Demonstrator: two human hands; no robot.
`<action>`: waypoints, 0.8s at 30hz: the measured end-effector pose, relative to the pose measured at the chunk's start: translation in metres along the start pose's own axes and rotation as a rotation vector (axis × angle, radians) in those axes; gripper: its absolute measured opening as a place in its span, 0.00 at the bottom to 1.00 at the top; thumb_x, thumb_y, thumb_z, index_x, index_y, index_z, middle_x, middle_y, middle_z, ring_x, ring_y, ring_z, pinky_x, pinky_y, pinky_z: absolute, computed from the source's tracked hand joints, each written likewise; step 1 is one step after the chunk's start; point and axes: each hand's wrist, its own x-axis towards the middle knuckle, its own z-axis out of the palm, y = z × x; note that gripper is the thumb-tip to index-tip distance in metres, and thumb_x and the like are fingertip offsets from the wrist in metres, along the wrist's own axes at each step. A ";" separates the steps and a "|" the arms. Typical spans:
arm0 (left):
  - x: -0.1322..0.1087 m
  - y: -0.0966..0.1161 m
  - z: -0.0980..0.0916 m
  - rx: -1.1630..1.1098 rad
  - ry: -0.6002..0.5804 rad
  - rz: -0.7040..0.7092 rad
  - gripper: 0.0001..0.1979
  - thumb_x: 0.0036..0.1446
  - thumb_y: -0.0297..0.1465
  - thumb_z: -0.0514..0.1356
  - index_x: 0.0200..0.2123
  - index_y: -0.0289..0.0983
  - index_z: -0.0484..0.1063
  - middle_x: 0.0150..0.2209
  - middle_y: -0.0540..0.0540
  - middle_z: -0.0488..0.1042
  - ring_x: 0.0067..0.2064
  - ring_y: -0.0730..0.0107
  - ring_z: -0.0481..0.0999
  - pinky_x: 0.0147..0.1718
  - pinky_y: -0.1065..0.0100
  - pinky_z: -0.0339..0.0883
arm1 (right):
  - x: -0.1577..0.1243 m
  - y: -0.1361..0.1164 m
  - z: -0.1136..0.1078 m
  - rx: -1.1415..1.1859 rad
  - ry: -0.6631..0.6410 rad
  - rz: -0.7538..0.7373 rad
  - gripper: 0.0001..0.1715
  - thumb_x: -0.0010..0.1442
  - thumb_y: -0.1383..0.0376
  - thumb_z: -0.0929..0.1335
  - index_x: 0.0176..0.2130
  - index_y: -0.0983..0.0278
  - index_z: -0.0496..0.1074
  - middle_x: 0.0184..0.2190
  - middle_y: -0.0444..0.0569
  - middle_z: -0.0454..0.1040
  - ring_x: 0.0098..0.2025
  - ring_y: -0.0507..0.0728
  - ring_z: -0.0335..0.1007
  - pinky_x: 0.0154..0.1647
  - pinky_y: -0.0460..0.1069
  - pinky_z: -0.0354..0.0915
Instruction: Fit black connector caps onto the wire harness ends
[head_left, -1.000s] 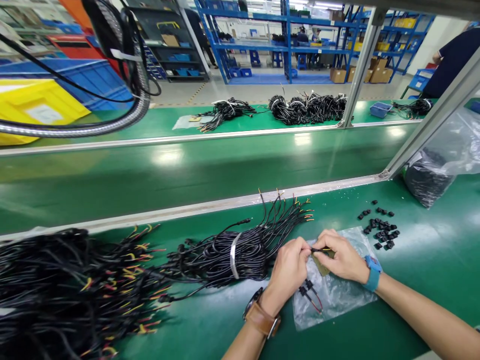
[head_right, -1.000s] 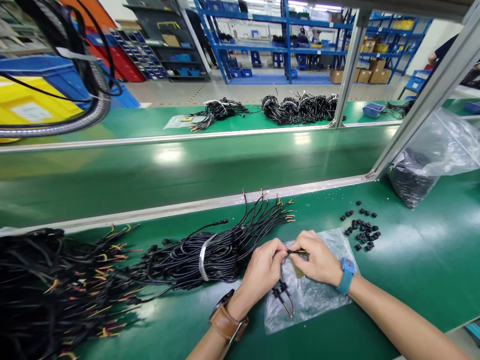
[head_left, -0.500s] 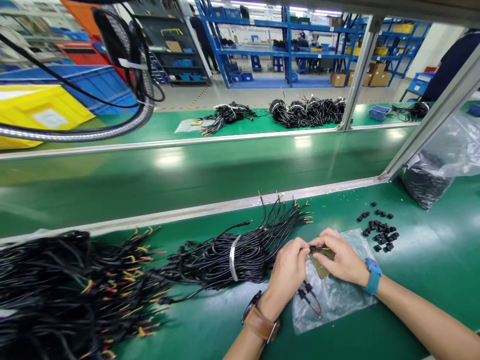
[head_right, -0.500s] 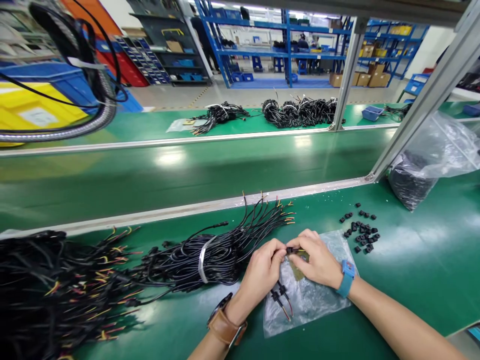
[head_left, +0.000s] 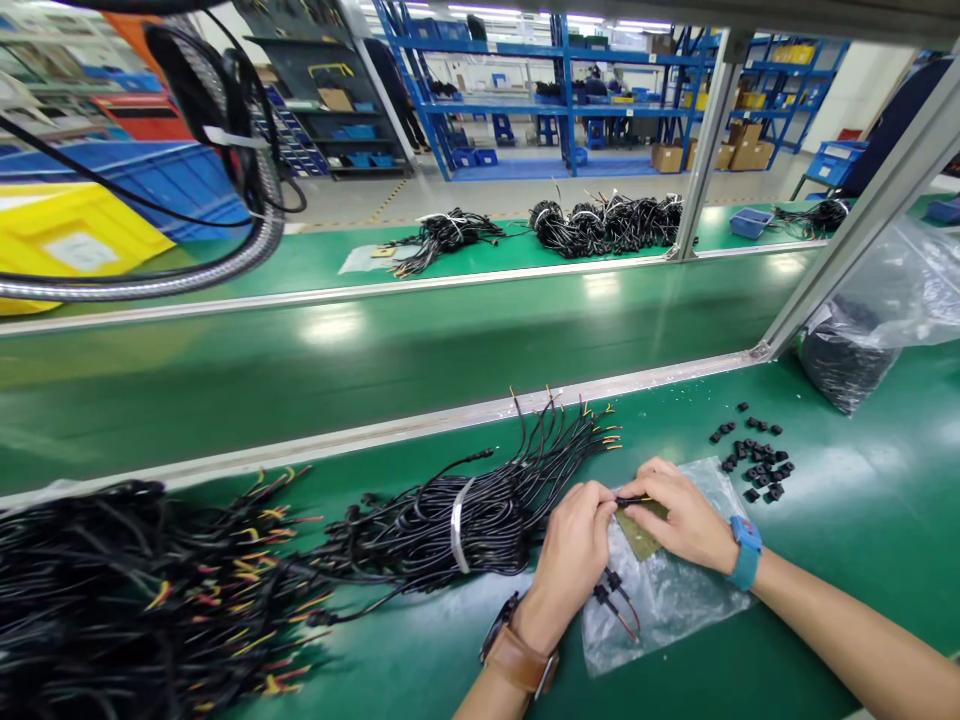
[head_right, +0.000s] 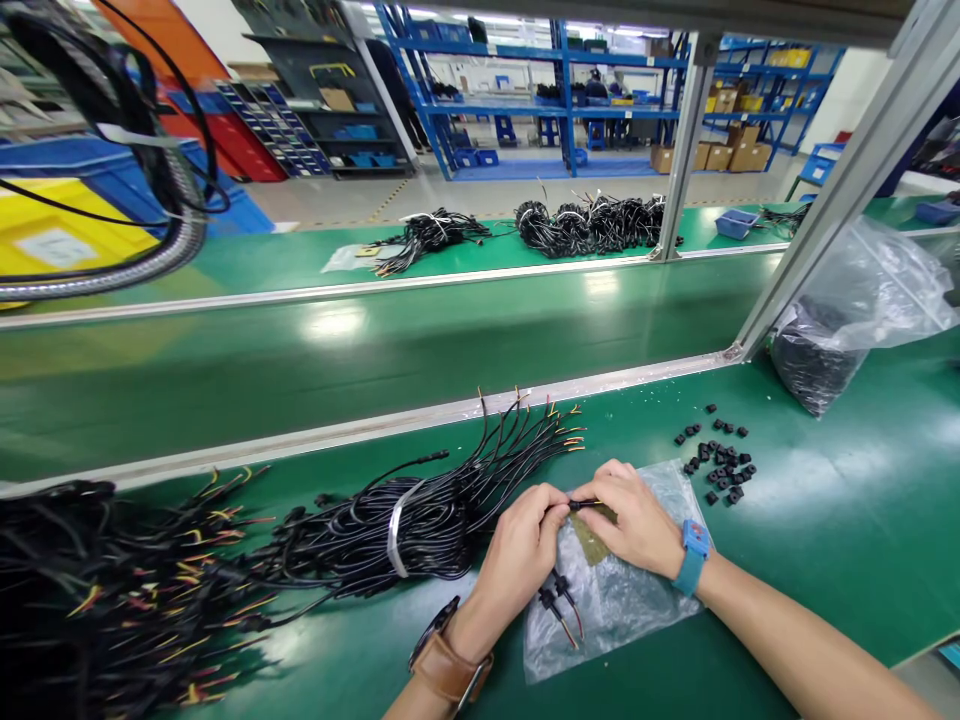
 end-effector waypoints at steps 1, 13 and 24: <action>0.000 0.000 -0.001 0.007 -0.003 0.002 0.10 0.67 0.28 0.49 0.33 0.40 0.66 0.32 0.48 0.72 0.37 0.65 0.73 0.37 0.65 0.64 | 0.000 -0.001 0.000 0.003 0.002 -0.006 0.10 0.67 0.68 0.67 0.48 0.59 0.74 0.39 0.50 0.76 0.45 0.61 0.68 0.46 0.57 0.65; -0.012 0.021 -0.018 0.386 -0.137 0.142 0.07 0.63 0.27 0.52 0.32 0.41 0.66 0.22 0.50 0.72 0.24 0.66 0.72 0.26 0.63 0.53 | 0.000 0.024 -0.071 -0.543 0.300 0.207 0.11 0.71 0.63 0.64 0.43 0.62 0.75 0.38 0.54 0.77 0.43 0.64 0.71 0.45 0.57 0.66; -0.005 0.025 -0.025 0.767 0.342 0.161 0.11 0.67 0.27 0.55 0.49 0.36 0.74 0.46 0.38 0.76 0.49 0.52 0.71 0.47 0.55 0.62 | -0.007 0.048 -0.070 -0.926 0.100 0.420 0.07 0.69 0.67 0.65 0.37 0.62 0.71 0.33 0.53 0.74 0.38 0.64 0.71 0.37 0.53 0.61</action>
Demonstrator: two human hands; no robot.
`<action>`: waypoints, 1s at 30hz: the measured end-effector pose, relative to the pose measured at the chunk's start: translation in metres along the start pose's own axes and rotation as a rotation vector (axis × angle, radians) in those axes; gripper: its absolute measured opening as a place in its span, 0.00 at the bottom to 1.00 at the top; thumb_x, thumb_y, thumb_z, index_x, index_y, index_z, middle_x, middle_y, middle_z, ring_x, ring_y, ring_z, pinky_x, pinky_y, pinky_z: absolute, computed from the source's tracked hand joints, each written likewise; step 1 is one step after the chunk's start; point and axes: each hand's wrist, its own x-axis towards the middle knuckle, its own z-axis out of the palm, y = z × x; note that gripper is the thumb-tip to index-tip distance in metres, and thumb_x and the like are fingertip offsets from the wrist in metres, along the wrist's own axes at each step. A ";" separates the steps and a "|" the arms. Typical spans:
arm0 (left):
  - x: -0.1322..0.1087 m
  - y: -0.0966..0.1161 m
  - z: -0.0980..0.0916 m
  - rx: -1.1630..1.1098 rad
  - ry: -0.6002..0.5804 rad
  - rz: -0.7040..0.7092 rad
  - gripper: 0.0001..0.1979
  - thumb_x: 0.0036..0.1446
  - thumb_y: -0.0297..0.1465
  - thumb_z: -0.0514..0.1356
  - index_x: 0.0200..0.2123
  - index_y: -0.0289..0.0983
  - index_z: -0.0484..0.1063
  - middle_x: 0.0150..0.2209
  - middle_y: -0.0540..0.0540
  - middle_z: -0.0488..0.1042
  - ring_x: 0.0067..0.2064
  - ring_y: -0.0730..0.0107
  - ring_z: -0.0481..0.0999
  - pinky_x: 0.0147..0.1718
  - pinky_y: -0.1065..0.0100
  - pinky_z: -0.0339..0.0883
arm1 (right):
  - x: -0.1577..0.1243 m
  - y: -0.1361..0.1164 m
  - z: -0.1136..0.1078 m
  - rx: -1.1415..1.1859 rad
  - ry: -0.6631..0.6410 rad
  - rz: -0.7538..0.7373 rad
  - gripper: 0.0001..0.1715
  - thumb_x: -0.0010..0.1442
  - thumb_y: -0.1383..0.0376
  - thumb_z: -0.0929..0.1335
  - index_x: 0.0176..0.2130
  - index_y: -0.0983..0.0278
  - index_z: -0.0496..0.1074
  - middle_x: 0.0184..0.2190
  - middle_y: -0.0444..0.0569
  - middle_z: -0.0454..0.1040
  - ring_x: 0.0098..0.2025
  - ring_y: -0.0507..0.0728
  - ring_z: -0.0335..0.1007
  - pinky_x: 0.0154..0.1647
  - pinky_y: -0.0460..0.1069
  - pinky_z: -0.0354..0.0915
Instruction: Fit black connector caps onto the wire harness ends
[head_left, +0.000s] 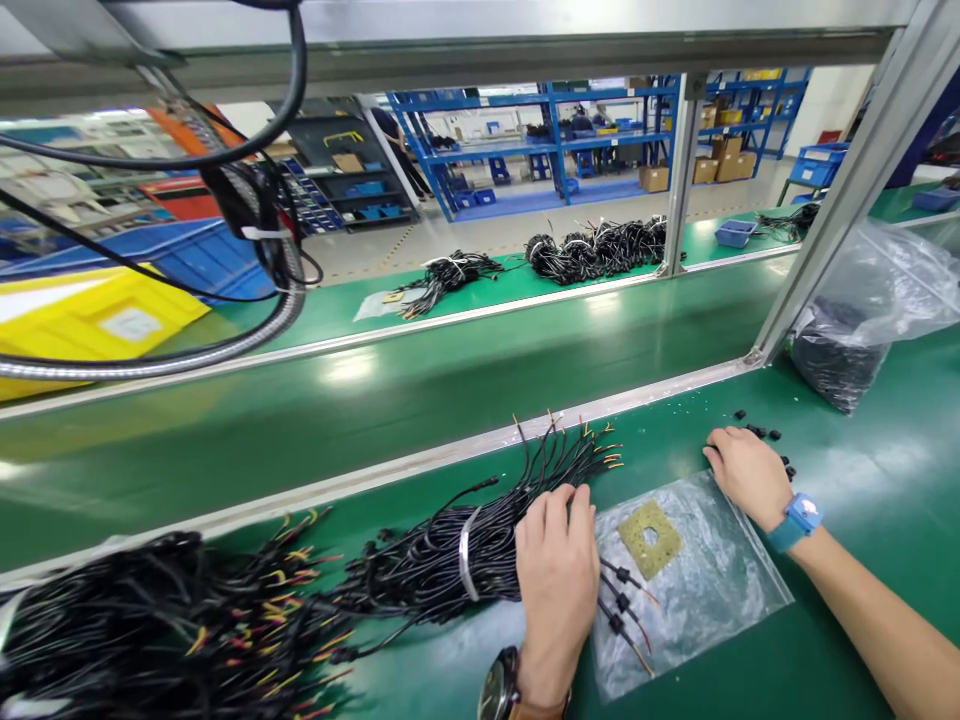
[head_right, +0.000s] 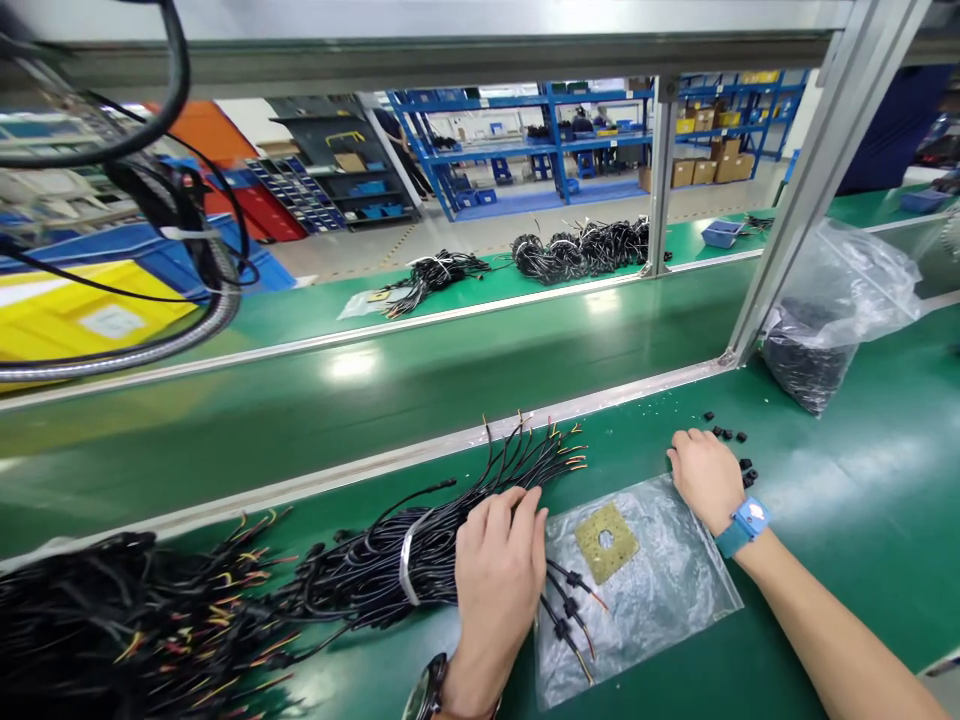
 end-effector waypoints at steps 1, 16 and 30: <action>0.000 -0.001 0.001 0.039 0.000 -0.023 0.12 0.67 0.27 0.55 0.50 0.35 0.74 0.47 0.37 0.76 0.50 0.50 0.70 0.47 0.54 0.62 | 0.000 -0.002 -0.002 0.012 0.007 -0.007 0.07 0.69 0.67 0.65 0.37 0.62 0.70 0.33 0.53 0.74 0.38 0.64 0.71 0.37 0.53 0.61; -0.002 -0.001 0.005 -0.257 -0.184 0.150 0.09 0.71 0.28 0.50 0.45 0.39 0.71 0.33 0.48 0.74 0.34 0.64 0.72 0.35 0.63 0.60 | -0.008 -0.035 -0.008 0.408 0.109 -0.165 0.04 0.68 0.67 0.63 0.42 0.61 0.68 0.34 0.49 0.75 0.37 0.61 0.71 0.39 0.54 0.64; -0.002 -0.003 0.009 -0.163 -0.540 0.147 0.08 0.68 0.25 0.53 0.36 0.40 0.68 0.35 0.49 0.75 0.33 0.65 0.77 0.30 0.64 0.56 | -0.020 -0.059 -0.022 0.679 -0.029 -0.354 0.08 0.70 0.70 0.62 0.48 0.62 0.67 0.41 0.51 0.71 0.44 0.62 0.67 0.45 0.57 0.66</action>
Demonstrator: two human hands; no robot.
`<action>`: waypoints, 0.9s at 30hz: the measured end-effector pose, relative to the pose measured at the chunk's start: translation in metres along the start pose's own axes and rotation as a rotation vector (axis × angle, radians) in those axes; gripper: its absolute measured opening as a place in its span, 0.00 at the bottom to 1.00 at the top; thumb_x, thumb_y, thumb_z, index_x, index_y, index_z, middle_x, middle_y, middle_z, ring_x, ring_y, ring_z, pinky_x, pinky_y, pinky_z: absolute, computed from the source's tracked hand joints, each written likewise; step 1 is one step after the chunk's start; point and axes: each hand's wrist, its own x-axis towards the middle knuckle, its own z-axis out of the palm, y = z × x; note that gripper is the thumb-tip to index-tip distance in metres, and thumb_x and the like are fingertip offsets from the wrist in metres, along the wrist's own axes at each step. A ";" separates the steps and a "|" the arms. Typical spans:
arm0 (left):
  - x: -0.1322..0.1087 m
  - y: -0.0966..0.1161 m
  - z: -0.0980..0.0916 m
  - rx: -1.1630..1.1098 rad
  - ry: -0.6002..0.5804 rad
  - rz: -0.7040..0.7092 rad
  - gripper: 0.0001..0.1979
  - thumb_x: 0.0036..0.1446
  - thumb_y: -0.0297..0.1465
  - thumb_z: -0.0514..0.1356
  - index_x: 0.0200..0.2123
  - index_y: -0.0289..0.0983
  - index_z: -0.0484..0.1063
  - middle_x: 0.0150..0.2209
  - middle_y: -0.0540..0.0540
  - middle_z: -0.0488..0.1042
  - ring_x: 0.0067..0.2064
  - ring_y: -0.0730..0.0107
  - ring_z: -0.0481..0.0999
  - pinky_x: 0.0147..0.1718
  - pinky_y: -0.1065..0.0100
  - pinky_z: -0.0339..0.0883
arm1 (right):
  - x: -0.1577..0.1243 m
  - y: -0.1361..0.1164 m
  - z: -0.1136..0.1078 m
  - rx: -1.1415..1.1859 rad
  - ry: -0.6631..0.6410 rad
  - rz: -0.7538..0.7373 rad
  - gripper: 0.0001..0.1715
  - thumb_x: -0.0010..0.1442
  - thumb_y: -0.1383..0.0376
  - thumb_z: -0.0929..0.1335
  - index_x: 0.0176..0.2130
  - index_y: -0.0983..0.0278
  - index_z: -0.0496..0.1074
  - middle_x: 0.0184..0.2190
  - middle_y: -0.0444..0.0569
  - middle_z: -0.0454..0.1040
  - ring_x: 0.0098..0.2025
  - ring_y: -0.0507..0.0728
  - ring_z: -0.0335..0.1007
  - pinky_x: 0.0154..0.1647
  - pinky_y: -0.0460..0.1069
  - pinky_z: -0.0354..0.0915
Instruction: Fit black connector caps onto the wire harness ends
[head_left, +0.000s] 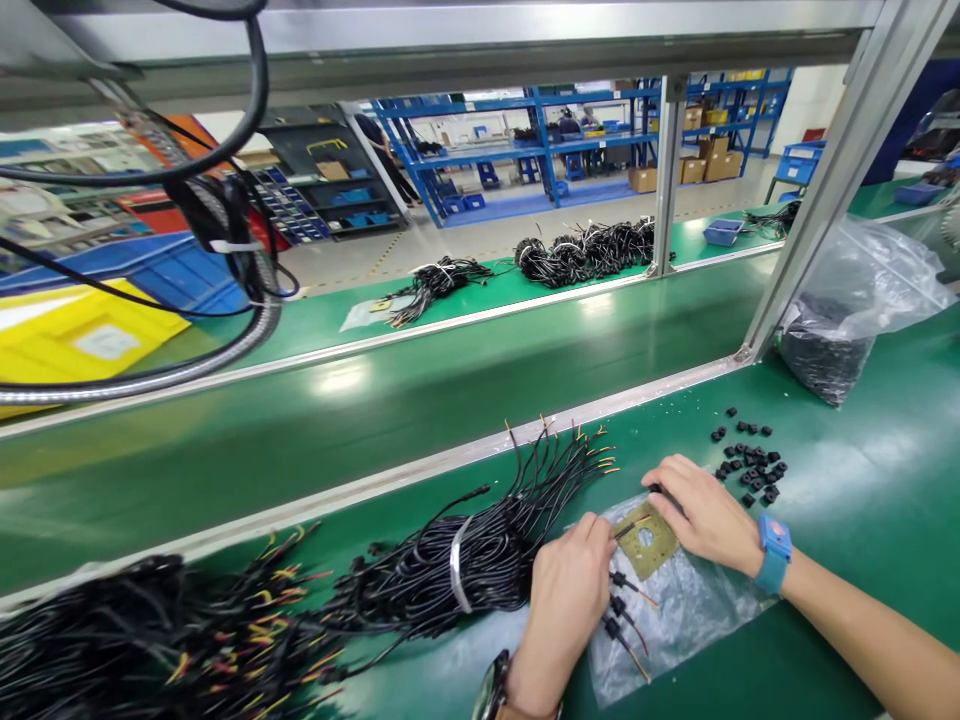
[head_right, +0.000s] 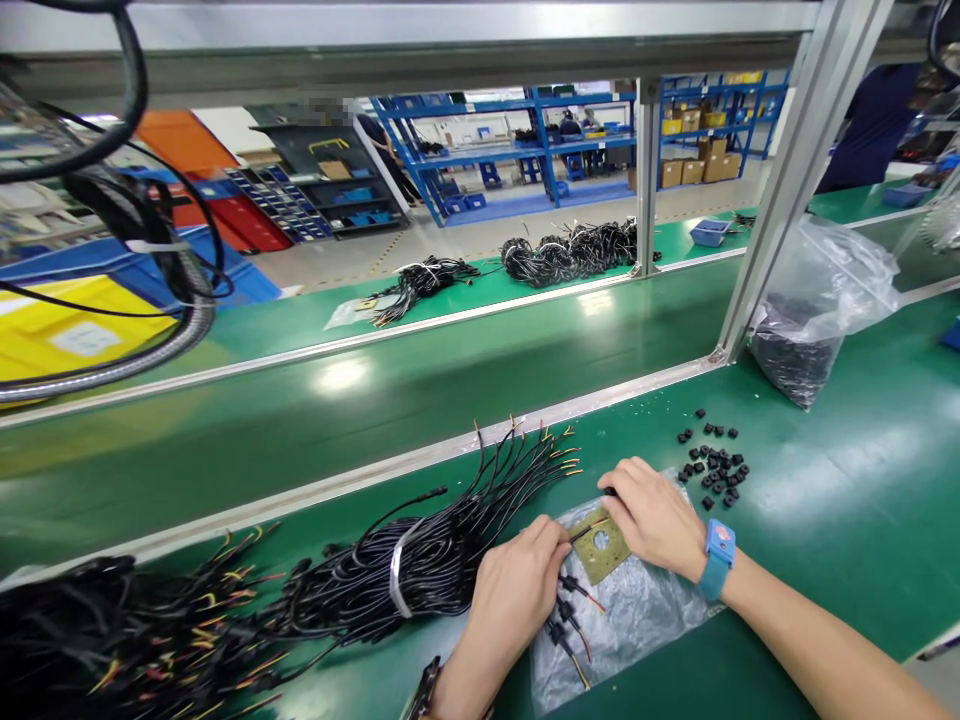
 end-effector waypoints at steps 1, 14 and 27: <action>0.000 0.000 0.000 -0.002 -0.002 -0.007 0.08 0.67 0.25 0.52 0.36 0.40 0.68 0.35 0.48 0.75 0.34 0.64 0.77 0.30 0.64 0.56 | 0.000 -0.001 0.000 -0.002 -0.012 -0.015 0.07 0.71 0.69 0.62 0.48 0.62 0.67 0.41 0.52 0.71 0.44 0.61 0.67 0.44 0.57 0.66; 0.003 0.009 -0.001 0.065 -0.078 -0.125 0.11 0.67 0.26 0.52 0.33 0.39 0.71 0.31 0.46 0.79 0.37 0.61 0.80 0.32 0.63 0.57 | -0.003 -0.011 0.003 0.046 -0.097 -0.074 0.11 0.76 0.64 0.56 0.42 0.62 0.63 0.38 0.51 0.70 0.40 0.60 0.64 0.42 0.55 0.62; -0.002 0.009 0.002 0.077 0.098 -0.038 0.09 0.68 0.27 0.56 0.32 0.40 0.66 0.29 0.50 0.74 0.34 0.63 0.75 0.31 0.62 0.56 | -0.005 -0.011 0.005 0.130 -0.077 -0.116 0.11 0.75 0.63 0.56 0.43 0.62 0.63 0.39 0.52 0.70 0.41 0.60 0.63 0.42 0.55 0.62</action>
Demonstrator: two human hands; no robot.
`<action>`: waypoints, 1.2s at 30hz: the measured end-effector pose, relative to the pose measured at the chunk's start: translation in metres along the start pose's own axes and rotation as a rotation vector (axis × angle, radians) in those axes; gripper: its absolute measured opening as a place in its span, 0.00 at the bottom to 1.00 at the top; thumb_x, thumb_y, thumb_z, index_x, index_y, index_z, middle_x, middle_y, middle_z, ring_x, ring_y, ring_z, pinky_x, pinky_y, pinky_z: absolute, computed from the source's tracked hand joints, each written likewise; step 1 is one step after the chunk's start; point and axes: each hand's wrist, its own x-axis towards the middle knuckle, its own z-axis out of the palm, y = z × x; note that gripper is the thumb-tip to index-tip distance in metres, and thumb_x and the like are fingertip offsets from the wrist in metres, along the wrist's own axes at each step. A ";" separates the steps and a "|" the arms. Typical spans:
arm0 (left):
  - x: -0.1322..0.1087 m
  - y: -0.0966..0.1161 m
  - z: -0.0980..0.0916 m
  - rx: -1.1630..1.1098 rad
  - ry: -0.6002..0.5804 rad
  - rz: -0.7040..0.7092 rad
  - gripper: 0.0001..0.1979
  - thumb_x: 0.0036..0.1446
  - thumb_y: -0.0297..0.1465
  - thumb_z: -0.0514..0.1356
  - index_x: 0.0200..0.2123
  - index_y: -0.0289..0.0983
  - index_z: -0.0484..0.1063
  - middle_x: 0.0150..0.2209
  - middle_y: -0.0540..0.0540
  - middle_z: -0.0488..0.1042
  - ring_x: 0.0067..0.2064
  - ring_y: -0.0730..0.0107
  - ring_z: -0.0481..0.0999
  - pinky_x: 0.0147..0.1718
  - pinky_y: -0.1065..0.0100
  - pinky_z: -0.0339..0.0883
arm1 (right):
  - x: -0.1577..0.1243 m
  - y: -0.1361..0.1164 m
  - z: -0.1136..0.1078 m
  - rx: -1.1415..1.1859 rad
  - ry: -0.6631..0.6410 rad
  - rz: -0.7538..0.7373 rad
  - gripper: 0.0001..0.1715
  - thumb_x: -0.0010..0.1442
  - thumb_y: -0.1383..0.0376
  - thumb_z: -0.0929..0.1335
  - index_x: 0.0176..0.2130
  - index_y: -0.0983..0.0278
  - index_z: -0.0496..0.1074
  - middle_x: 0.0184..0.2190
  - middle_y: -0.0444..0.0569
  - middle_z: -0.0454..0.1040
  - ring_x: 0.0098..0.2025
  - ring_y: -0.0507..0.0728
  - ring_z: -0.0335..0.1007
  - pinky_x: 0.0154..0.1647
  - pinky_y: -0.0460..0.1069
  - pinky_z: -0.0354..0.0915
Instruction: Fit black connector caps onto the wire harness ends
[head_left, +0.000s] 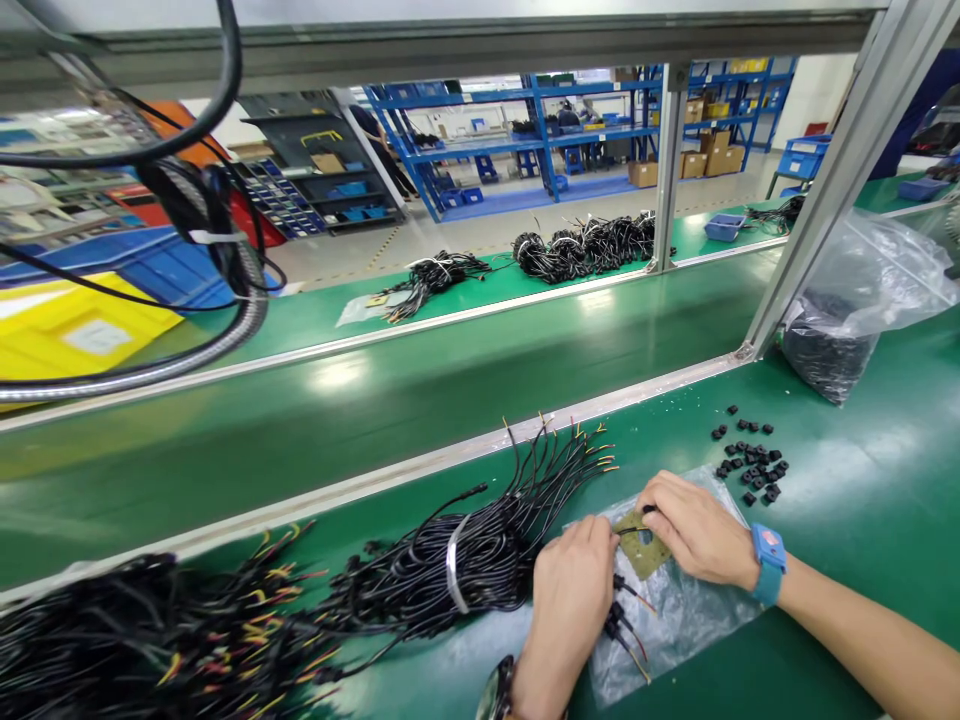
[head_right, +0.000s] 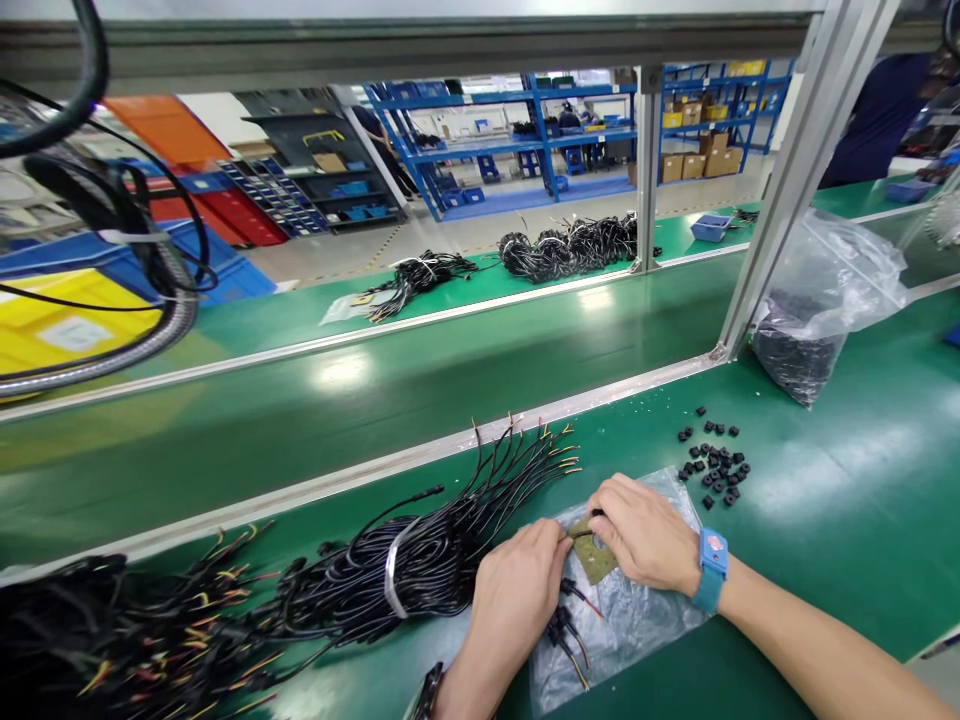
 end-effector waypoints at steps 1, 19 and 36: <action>0.000 0.000 0.000 -0.004 0.013 0.008 0.09 0.68 0.27 0.56 0.32 0.40 0.66 0.30 0.50 0.74 0.34 0.63 0.75 0.31 0.62 0.56 | 0.000 0.000 -0.001 -0.004 0.011 0.004 0.11 0.75 0.63 0.55 0.43 0.62 0.63 0.38 0.51 0.70 0.41 0.60 0.64 0.42 0.55 0.62; -0.003 -0.003 -0.003 -0.065 0.005 0.061 0.08 0.67 0.27 0.55 0.33 0.40 0.69 0.33 0.49 0.73 0.35 0.64 0.71 0.33 0.62 0.56 | -0.001 0.003 0.002 -0.075 0.074 0.037 0.08 0.74 0.65 0.58 0.47 0.63 0.65 0.39 0.51 0.72 0.40 0.60 0.66 0.41 0.54 0.63; 0.004 -0.003 0.004 0.040 -0.052 -0.038 0.19 0.71 0.32 0.50 0.28 0.38 0.72 0.26 0.47 0.78 0.28 0.63 0.78 0.26 0.66 0.53 | -0.001 0.003 0.002 -0.091 0.076 0.018 0.10 0.75 0.64 0.59 0.48 0.62 0.67 0.38 0.51 0.74 0.40 0.60 0.68 0.41 0.54 0.64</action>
